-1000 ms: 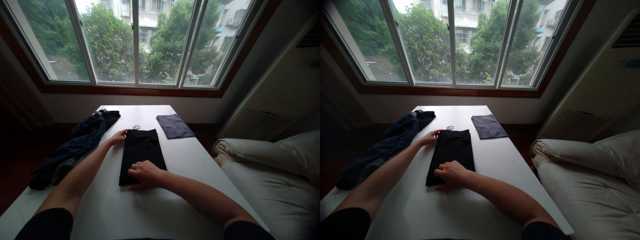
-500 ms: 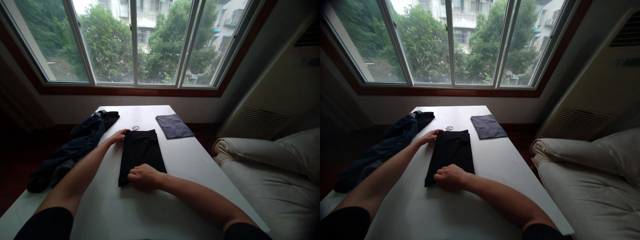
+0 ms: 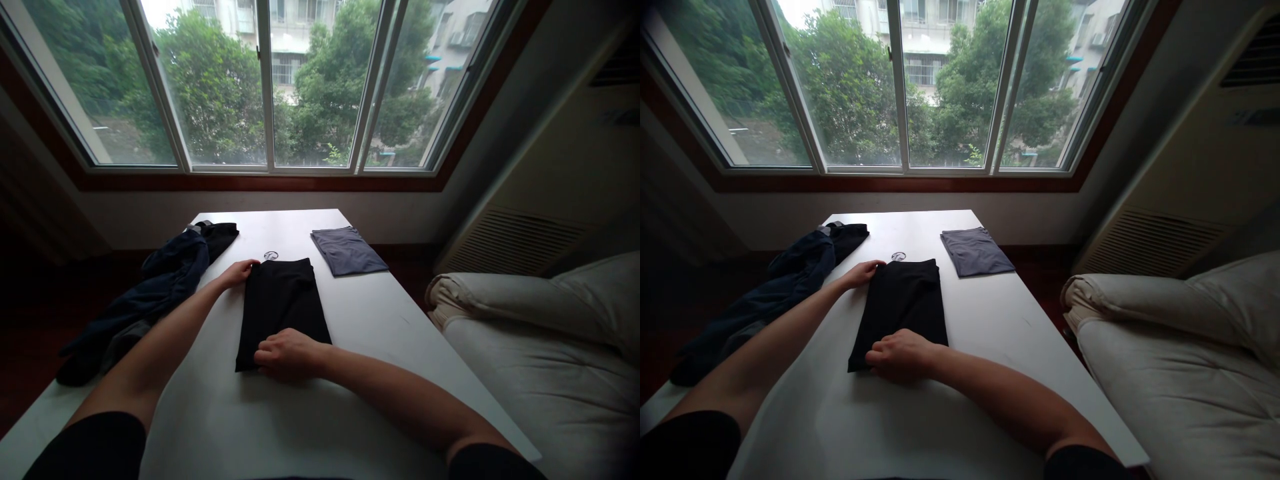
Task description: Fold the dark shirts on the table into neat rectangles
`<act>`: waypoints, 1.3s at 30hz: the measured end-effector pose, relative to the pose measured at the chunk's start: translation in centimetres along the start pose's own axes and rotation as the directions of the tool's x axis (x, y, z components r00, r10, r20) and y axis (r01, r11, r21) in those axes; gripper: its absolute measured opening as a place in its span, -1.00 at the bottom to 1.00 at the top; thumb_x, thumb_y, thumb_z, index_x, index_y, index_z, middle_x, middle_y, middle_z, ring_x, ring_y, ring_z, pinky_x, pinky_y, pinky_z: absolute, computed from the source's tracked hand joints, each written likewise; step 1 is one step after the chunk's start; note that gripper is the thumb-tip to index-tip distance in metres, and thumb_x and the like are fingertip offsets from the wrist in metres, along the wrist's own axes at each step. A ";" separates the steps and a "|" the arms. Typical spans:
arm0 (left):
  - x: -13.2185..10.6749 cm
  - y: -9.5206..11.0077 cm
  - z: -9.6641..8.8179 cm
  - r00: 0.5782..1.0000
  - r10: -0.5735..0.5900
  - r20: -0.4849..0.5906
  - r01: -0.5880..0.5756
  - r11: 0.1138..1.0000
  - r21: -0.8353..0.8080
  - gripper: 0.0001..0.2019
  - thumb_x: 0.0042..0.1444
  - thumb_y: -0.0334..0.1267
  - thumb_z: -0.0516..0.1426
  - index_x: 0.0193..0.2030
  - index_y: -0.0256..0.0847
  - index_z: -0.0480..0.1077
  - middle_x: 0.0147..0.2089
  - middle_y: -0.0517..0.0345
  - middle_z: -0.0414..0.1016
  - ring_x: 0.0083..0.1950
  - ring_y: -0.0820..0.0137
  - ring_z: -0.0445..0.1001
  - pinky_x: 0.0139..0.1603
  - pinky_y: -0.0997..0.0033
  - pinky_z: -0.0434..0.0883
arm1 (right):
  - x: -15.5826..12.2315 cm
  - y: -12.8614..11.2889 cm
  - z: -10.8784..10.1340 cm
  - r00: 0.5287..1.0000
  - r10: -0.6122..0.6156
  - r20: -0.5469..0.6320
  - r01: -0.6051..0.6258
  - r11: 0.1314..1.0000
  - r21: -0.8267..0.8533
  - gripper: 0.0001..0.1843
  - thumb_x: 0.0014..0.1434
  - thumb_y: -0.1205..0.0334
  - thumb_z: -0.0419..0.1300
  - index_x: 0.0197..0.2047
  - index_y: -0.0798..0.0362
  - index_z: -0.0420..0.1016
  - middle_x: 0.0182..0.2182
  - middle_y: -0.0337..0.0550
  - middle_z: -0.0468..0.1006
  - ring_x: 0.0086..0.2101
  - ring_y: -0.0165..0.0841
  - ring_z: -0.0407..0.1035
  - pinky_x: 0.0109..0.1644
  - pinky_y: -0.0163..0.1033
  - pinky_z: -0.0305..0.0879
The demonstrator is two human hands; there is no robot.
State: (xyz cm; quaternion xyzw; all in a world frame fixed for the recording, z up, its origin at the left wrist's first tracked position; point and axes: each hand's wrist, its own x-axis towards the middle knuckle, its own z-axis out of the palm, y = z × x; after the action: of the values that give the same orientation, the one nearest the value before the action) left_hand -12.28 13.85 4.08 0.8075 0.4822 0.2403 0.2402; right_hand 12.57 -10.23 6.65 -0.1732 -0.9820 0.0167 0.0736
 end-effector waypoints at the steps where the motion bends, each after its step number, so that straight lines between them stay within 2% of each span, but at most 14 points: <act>1: 0.1 -0.1 0.3 1.000 0.004 -0.023 -0.004 1.000 0.023 -0.57 0.17 -0.23 0.07 0.14 -0.16 0.54 -0.11 0.07 0.61 -0.10 0.23 0.54 -0.03 0.33 0.42 | 0.0 0.0 -0.1 1.000 -0.008 0.005 0.008 1.000 0.009 -0.80 0.48 0.09 0.10 -0.07 0.03 0.44 -0.18 -0.19 0.57 -0.25 -0.40 0.43 -0.34 -0.27 0.13; 4: 0.3 0.0 0.8 0.992 -0.010 -0.127 0.026 0.992 0.125 -0.61 0.23 -0.31 0.01 0.08 -0.18 0.56 0.00 0.00 0.57 0.01 0.21 0.51 0.11 0.29 0.39 | -0.1 0.0 -0.1 1.000 -0.010 -0.009 0.010 1.000 0.008 -0.78 0.48 0.07 0.09 -0.09 0.03 0.45 -0.19 -0.19 0.56 -0.26 -0.40 0.42 -0.32 -0.27 0.15; 7: 0.3 1.1 1.0 0.954 -0.040 -0.297 0.105 0.973 0.205 -0.65 0.26 -0.34 -0.01 0.00 -0.21 0.57 -0.01 -0.06 0.52 0.05 0.18 0.48 0.20 0.23 0.36 | -0.1 0.6 -0.1 0.997 0.019 -0.080 -0.020 1.000 -0.017 -0.68 0.51 0.02 0.04 -0.16 0.03 0.47 -0.22 -0.16 0.54 -0.23 -0.36 0.40 -0.22 -0.26 0.21; 9: 0.2 2.1 1.3 0.924 -0.049 -0.379 0.153 0.956 0.250 -0.67 0.28 -0.30 0.02 0.03 -0.22 0.56 0.01 -0.11 0.49 0.08 0.12 0.45 0.24 0.16 0.34 | -0.1 1.5 -0.2 0.984 0.085 -0.159 -0.089 0.996 -0.023 -0.67 0.50 0.02 0.06 -0.20 0.03 0.47 -0.23 -0.13 0.53 -0.20 -0.32 0.39 -0.12 -0.22 0.27; 11: -0.1 3.2 2.0 0.918 -0.043 -0.394 0.173 0.938 0.301 -0.67 0.28 -0.23 0.07 0.10 -0.21 0.53 0.07 -0.15 0.47 0.13 0.04 0.42 0.26 0.08 0.32 | -0.3 2.8 -0.2 0.950 0.192 -0.246 -0.196 0.981 0.006 -0.72 0.48 0.06 0.10 -0.18 0.04 0.50 -0.17 -0.08 0.53 -0.14 -0.29 0.38 -0.01 -0.17 0.31; 14: -0.8 4.4 3.7 0.949 0.014 -0.315 0.100 0.934 0.344 -0.63 0.29 -0.18 0.10 0.19 -0.18 0.49 0.18 -0.15 0.44 0.23 0.01 0.37 0.32 0.05 0.28 | -1.0 5.8 0.2 0.842 0.385 -0.379 -0.378 0.921 0.096 -0.78 0.46 0.14 0.13 -0.01 0.04 0.54 0.09 0.02 0.49 0.10 -0.21 0.34 0.23 -0.08 0.28; 17: -1.6 4.8 5.8 0.971 0.081 -0.224 0.001 0.938 0.347 -0.52 0.33 -0.12 0.08 0.34 -0.16 0.38 0.40 -0.14 0.31 0.41 0.01 0.24 0.46 -0.02 0.09 | -2.1 9.2 1.3 0.751 0.534 -0.388 -0.527 0.839 0.137 -0.60 0.44 0.17 0.13 0.28 0.05 0.45 0.37 0.08 0.27 0.37 -0.13 0.11 0.43 0.02 0.11; 19: -2.1 4.4 6.8 0.983 0.076 -0.170 -0.013 0.939 0.344 -0.42 0.36 -0.02 0.07 0.46 -0.14 0.25 0.52 -0.15 0.14 0.52 -0.03 0.08 0.51 -0.12 -0.06 | -2.8 11.0 2.2 0.745 0.603 -0.287 -0.595 0.794 0.124 -0.48 0.46 0.14 0.10 0.42 0.03 0.32 0.46 0.09 0.13 0.44 -0.09 0.00 0.47 0.07 0.04; 22: -2.4 3.4 7.2 0.993 -0.039 -0.109 0.072 0.942 0.327 -0.31 0.38 0.13 0.01 0.54 -0.10 0.11 0.58 -0.19 0.01 0.58 -0.09 -0.06 0.50 -0.23 -0.14 | -3.4 12.1 3.4 0.726 0.673 -0.141 -0.668 0.739 0.087 -0.34 0.47 0.00 0.07 0.54 0.01 0.13 0.50 0.12 0.00 0.47 -0.03 -0.09 0.49 0.12 -0.03; 25: -2.4 2.6 6.7 0.987 -0.124 -0.104 0.152 0.932 0.328 -0.26 0.38 0.20 -0.04 0.57 -0.11 0.04 0.58 -0.24 0.00 0.58 -0.14 -0.08 0.48 -0.31 -0.17 | -3.7 11.4 4.0 0.707 0.699 -0.111 -0.698 0.714 0.047 -0.22 0.46 -0.16 0.06 0.58 0.02 0.02 0.52 0.16 -0.10 0.49 0.03 -0.20 0.51 0.13 -0.11; 29: -3.2 3.3 6.1 0.977 -0.121 -0.173 0.174 0.924 0.339 -0.29 0.39 0.14 -0.02 0.54 -0.19 0.10 0.57 -0.29 0.03 0.57 -0.14 -0.05 0.49 -0.30 -0.17 | -4.4 9.9 3.6 0.682 0.726 -0.092 -0.728 0.686 0.015 -0.16 0.44 -0.27 -0.01 0.58 0.01 -0.02 0.52 0.16 -0.10 0.49 0.06 -0.19 0.49 0.15 -0.10; 32: -5.1 5.5 6.2 0.980 -0.001 -0.197 0.072 0.933 0.352 -0.35 0.38 0.08 0.02 0.50 -0.20 0.19 0.56 -0.25 0.08 0.57 -0.09 -0.02 0.52 -0.23 -0.17 | -4.6 9.8 2.8 0.668 0.738 -0.089 -0.742 0.670 -0.017 -0.19 0.45 -0.23 0.01 0.56 0.05 0.06 0.47 0.23 0.08 0.45 0.07 -0.02 0.48 0.18 -0.12; 35: -7.6 8.0 6.6 0.987 0.145 -0.068 -0.112 0.930 0.351 -0.36 0.40 0.10 0.01 0.52 -0.10 0.16 0.58 -0.11 0.06 0.58 -0.01 -0.01 0.54 -0.16 -0.13 | -3.7 11.0 2.1 0.658 0.736 -0.160 -0.748 0.663 -0.030 -0.38 0.49 -0.04 0.00 0.47 0.08 0.26 0.36 0.20 0.31 0.36 -0.02 0.18 0.50 0.18 -0.18; 39: -10.9 10.2 7.7 0.952 0.294 0.084 -0.304 0.881 0.363 -0.28 0.39 0.17 0.01 0.59 -0.03 0.01 0.61 -0.04 -0.03 0.61 0.05 -0.06 0.57 -0.14 -0.14 | -2.0 13.9 2.2 0.718 0.669 -0.192 -0.684 0.729 -0.015 -0.40 0.49 -0.01 0.02 0.48 0.01 0.25 0.49 0.06 0.07 0.46 -0.09 -0.06 0.51 0.07 -0.16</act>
State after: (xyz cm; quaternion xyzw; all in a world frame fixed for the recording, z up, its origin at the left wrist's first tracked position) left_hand -5.35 -1.34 2.77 0.9060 0.3853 0.1682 0.0494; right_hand 18.83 2.14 3.37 -0.5239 -0.8401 -0.0145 0.1399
